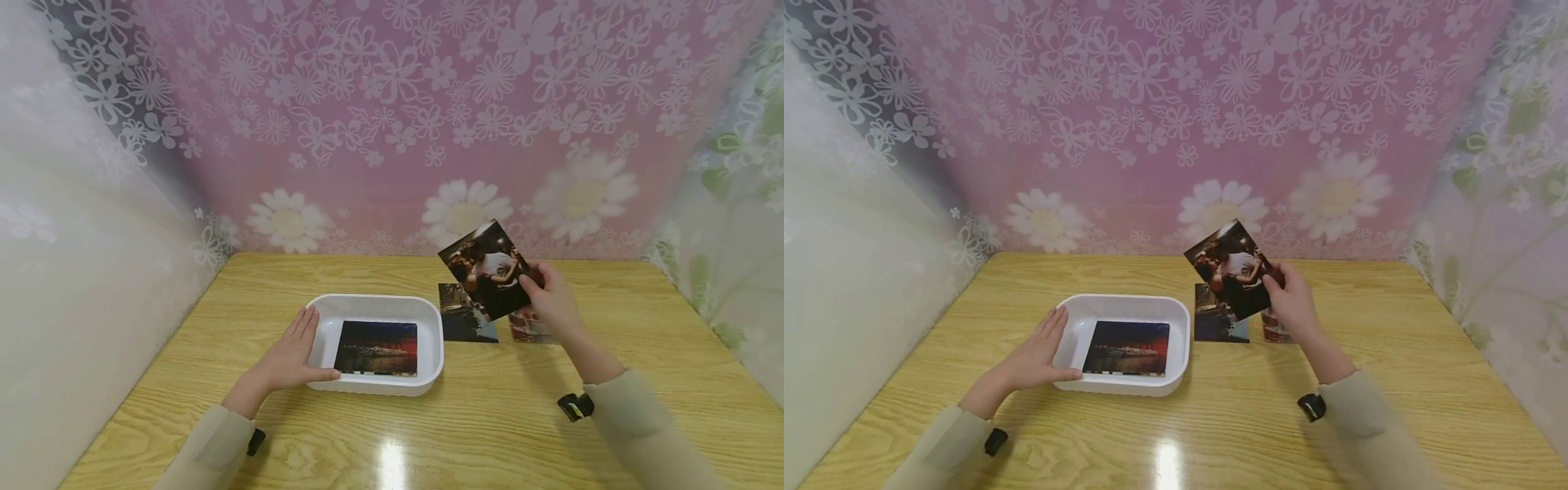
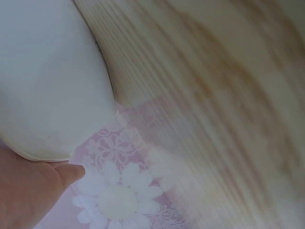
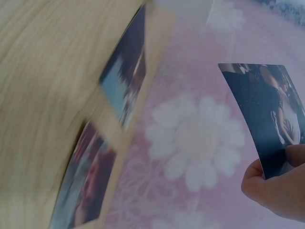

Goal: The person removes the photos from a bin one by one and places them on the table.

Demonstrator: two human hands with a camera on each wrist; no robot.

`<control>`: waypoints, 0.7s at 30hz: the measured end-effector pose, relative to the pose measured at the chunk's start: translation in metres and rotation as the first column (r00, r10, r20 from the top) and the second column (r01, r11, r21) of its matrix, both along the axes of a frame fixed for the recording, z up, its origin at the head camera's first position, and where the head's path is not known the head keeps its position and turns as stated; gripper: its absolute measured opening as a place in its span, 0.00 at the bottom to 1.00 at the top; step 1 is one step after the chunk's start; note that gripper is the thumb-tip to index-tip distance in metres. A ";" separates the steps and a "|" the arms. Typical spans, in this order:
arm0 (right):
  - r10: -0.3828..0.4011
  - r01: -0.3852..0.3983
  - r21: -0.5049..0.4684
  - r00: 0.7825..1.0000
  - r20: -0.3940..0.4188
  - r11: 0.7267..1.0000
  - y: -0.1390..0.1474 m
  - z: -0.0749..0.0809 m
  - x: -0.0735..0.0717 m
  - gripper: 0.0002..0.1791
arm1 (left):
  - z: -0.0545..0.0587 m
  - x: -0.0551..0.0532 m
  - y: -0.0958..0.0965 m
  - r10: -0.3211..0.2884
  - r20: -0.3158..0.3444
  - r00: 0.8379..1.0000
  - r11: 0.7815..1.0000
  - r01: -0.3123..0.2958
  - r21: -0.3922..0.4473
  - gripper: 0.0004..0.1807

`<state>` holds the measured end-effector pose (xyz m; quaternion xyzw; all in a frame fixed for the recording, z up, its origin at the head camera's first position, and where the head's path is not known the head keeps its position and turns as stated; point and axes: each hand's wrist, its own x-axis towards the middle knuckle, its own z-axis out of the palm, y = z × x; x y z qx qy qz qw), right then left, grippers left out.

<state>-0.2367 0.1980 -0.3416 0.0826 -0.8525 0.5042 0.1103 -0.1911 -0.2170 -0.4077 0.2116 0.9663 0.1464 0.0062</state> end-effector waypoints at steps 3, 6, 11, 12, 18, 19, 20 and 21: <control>-0.056 0.055 0.026 0.998 0.027 0.998 0.023 -0.002 -0.001 0.18 | 0.000 0.000 0.000 -0.001 -0.003 1.000 1.000 0.001 0.002 0.63; -0.109 0.106 0.048 0.992 0.064 0.993 0.045 -0.006 -0.002 0.20 | 0.000 0.001 0.000 -0.001 -0.006 1.000 1.000 0.001 0.004 0.63; -0.214 0.208 0.072 0.972 0.094 0.975 0.078 -0.017 -0.007 0.22 | 0.001 0.000 0.000 -0.004 -0.012 1.000 1.000 0.004 0.004 0.62; -0.236 0.230 0.074 0.967 0.096 0.970 0.084 -0.020 -0.008 0.21 | 0.001 -0.001 0.000 -0.004 -0.011 1.000 1.000 0.004 0.006 0.62; -0.341 0.331 0.105 0.934 0.106 0.938 0.115 -0.034 -0.011 0.21 | 0.002 -0.002 0.000 -0.003 -0.006 1.000 1.000 0.003 0.014 0.63; -0.350 0.339 0.107 0.930 0.116 0.935 0.119 -0.035 -0.011 0.21 | 0.002 -0.002 0.000 -0.003 -0.005 1.000 1.000 0.003 0.013 0.63; -0.363 0.350 0.113 0.923 0.125 0.930 0.122 -0.037 -0.012 0.22 | 0.002 -0.002 0.000 -0.003 -0.007 1.000 1.000 0.003 0.010 0.63; -0.374 0.360 0.117 0.917 0.136 0.925 0.126 -0.039 -0.012 0.22 | 0.002 -0.002 0.000 -0.002 -0.005 1.000 1.000 0.002 0.010 0.63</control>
